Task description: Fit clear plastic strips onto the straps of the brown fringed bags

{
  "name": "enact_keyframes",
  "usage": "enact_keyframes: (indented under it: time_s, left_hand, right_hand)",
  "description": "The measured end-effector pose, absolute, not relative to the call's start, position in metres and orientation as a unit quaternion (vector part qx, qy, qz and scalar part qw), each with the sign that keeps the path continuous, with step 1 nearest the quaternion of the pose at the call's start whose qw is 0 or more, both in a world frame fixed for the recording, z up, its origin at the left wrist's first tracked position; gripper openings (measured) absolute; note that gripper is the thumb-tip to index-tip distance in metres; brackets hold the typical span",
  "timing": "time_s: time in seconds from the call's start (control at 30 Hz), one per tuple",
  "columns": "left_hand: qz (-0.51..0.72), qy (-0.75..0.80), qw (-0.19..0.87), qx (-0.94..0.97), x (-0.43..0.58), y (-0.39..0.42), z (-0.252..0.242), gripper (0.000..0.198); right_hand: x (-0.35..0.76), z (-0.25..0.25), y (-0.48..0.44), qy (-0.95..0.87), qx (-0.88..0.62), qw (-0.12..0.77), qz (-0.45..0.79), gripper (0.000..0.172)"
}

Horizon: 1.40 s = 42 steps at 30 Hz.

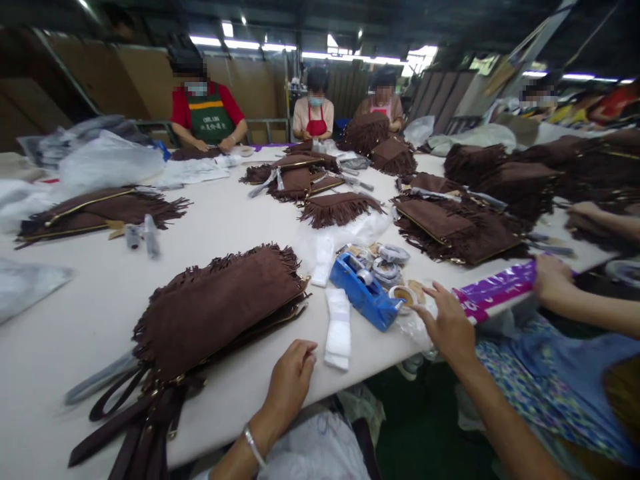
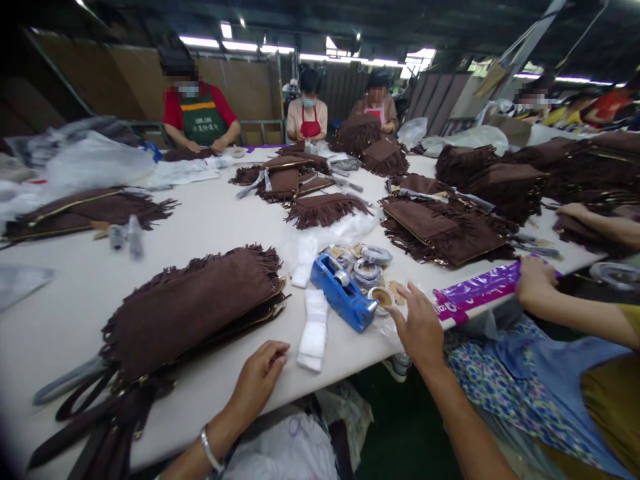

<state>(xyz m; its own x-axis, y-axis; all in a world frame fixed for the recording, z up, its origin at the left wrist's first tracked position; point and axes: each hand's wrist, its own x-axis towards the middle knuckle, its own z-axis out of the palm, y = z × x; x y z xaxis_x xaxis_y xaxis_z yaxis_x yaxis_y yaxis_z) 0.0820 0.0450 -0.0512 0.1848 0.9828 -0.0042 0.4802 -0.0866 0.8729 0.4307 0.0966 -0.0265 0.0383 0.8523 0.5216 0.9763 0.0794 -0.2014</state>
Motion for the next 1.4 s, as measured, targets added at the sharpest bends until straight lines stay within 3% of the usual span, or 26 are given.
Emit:
enact_keyframes:
  time_s: [0.1,0.23,0.43,0.67,0.83,1.03,1.1,1.2,1.3,1.4]
  left_hand:
    - [0.331,0.561,0.398,0.646,0.081,0.047,-0.054,0.026]
    - [0.333,0.556,0.41,0.642,0.084,0.046,-0.056,0.025]
    - [0.339,0.563,0.401,0.638,0.075,0.042,-0.053,0.026]
    - [0.346,0.562,0.378,0.649,0.078,0.047,-0.049,0.025]
    - [0.356,0.539,0.339,0.684,0.098,0.055,-0.045,0.03]
    - [0.3,0.52,0.291,0.745,0.121,0.068,-0.056,0.059]
    - [0.276,0.518,0.286,0.758,0.124,0.071,-0.061,0.059]
    - [0.269,0.513,0.287,0.762,0.126,0.076,-0.067,0.052]
    - [0.275,0.506,0.308,0.757,0.122,0.082,-0.067,0.05]
    - [0.339,0.492,0.41,0.689,0.105,0.08,-0.055,0.04]
  right_hand:
    - [0.385,-0.009,0.065,-0.691,-0.654,0.304,-0.05,0.019]
    - [0.311,-0.017,0.038,-0.789,-0.572,0.216,0.06,0.021]
    - [0.283,-0.044,0.048,-0.839,-0.525,0.136,0.04,0.017]
    - [0.294,-0.045,0.061,-0.746,-0.589,0.242,0.194,0.014]
    - [0.292,-0.049,0.064,-0.719,-0.593,0.251,0.263,0.019]
    - [0.299,-0.047,0.067,-0.725,-0.578,0.252,0.276,0.025]
    - [0.298,-0.042,0.06,-0.757,-0.583,0.229,0.188,0.023]
    - [0.285,-0.029,0.035,-0.85,-0.504,0.127,0.083,0.019]
    - [0.267,-0.013,0.007,-0.915,-0.367,0.058,0.158,0.022]
    - [0.255,0.003,-0.001,-0.89,-0.337,0.07,0.299,0.017]
